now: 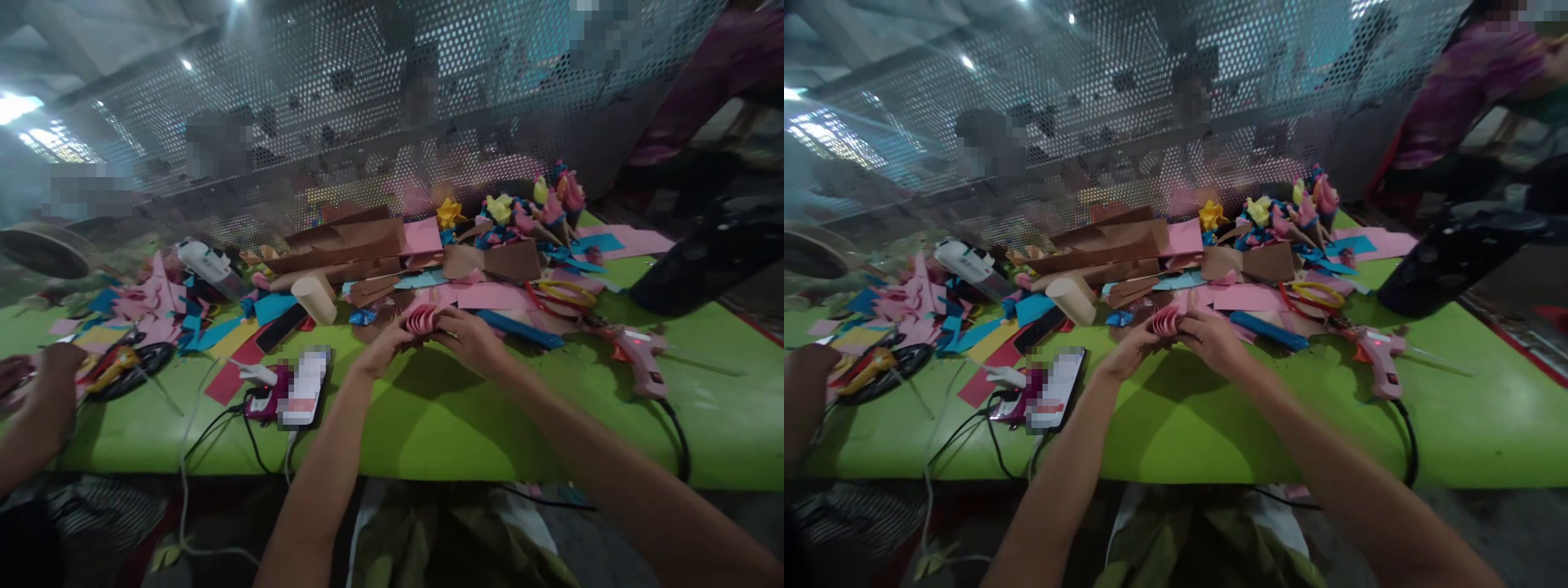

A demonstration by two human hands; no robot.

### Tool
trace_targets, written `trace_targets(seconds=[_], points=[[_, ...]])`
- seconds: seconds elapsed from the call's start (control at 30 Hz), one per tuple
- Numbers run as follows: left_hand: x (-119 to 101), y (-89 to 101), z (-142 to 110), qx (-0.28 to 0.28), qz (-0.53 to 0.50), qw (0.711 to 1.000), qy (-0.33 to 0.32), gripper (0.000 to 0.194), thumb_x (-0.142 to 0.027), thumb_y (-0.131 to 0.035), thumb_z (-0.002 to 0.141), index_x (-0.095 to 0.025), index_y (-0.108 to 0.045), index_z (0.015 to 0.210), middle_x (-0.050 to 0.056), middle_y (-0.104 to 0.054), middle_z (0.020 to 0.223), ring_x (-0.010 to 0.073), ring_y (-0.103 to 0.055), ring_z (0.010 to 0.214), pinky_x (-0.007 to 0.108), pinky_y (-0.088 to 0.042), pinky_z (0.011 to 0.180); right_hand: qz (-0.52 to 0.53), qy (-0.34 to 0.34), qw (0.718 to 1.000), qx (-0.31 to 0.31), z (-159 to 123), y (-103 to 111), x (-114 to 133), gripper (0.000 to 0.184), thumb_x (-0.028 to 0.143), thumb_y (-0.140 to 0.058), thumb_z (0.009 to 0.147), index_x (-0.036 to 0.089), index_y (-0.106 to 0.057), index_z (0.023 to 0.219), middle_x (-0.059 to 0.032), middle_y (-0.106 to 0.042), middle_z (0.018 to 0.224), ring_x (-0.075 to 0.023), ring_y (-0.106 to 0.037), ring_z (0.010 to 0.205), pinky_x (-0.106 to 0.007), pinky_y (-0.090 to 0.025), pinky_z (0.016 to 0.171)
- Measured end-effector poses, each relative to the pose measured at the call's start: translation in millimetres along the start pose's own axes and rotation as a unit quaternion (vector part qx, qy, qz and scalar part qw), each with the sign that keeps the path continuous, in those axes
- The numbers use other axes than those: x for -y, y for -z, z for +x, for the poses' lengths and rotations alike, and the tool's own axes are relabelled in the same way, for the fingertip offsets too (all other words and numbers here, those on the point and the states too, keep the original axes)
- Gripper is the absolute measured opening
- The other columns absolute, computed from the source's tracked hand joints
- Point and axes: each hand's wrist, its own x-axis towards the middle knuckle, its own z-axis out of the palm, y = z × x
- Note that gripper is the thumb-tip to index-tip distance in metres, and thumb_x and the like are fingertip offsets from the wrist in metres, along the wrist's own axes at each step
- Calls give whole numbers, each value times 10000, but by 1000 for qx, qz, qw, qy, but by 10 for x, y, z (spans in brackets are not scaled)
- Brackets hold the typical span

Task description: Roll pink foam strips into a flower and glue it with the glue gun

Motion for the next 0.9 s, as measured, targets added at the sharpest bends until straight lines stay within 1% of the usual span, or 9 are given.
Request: trace_targets(seconds=[0.13,0.23,0.3,0.43,0.53,0.6,0.7,0.8,0.9], points=[[-33,-4,-10,5,63,997,-32,662,-102,-672,607,-212,-660,1259,62,-654,1307,228,-563,1159,329,-434,983,-7,-3,1000,-20,-12,0,-4,166,223,-569,943,197,-733,949,-100,-728,990,-222,-689,911,-316,-551,793],[-47,9,-13,18,71,996,-49,661,-98,-695,629,-213,-649,1279,80,-637,1339,265,-548,1213,375,-438,1017,-3,-10,999,-39,-13,7,-13,165,236,-581,933,213,-742,960,-88,-735,1004,-224,-692,921,-323,-555,804],[-40,26,-7,16,76,996,-53,647,-105,-709,651,-208,-640,1286,91,-652,1315,266,-562,1207,401,-433,1039,0,-21,998,-55,-10,21,-22,159,234,-593,916,217,-746,954,-84,-738,1001,-231,-694,919,-334,-557,801],[-24,44,9,19,94,994,-56,558,-165,-741,710,-186,-648,1260,109,-685,1255,251,-595,1172,421,-403,1076,16,-39,995,-88,7,57,-36,141,243,-608,886,205,-741,860,-75,-734,910,-231,-686,839,-337,-555,747],[-42,28,9,55,114,989,-69,459,-249,-732,771,-166,-671,1218,116,-701,1211,236,-620,1110,388,-436,1022,37,-54,992,-107,18,74,-51,137,258,-608,872,198,-728,845,-60,-729,871,-219,-669,799,-326,-547,717],[-59,14,8,61,144,985,-77,404,-316,-706,809,-151,-691,1178,113,-721,1138,227,-641,1026,366,-468,953,47,-71,990,-114,21,79,-64,135,272,-611,863,189,-717,848,-52,-721,849,-210,-656,773,-316,-540,700],[-65,-7,19,29,197,974,-108,393,-367,-676,836,-160,-694,1170,101,-726,1113,237,-644,996,354,-477,920,58,-87,987,-119,19,78,-83,143,285,-611,857,177,-704,838,-47,-710,829,-204,-645,760,-310,-533,697],[-33,-39,40,-4,259,953,-159,430,-346,-660,843,-181,-647,1240,106,-694,1225,270,-610,1121,378,-439,1001,64,-88,987,-116,14,59,-93,142,284,-617,851,176,-704,821,-41,-704,805,-199,-639,747,-307,-527,692],[17,-77,54,-24,320,930,-178,455,-356,-651,847,-166,-610,1258,139,-675,1248,306,-596,1159,423,-418,1030,63,-82,989,-110,8,36,-90,138,291,-635,837,181,-717,823,-44,-711,804,-205,-645,751,-315,-529,698]])
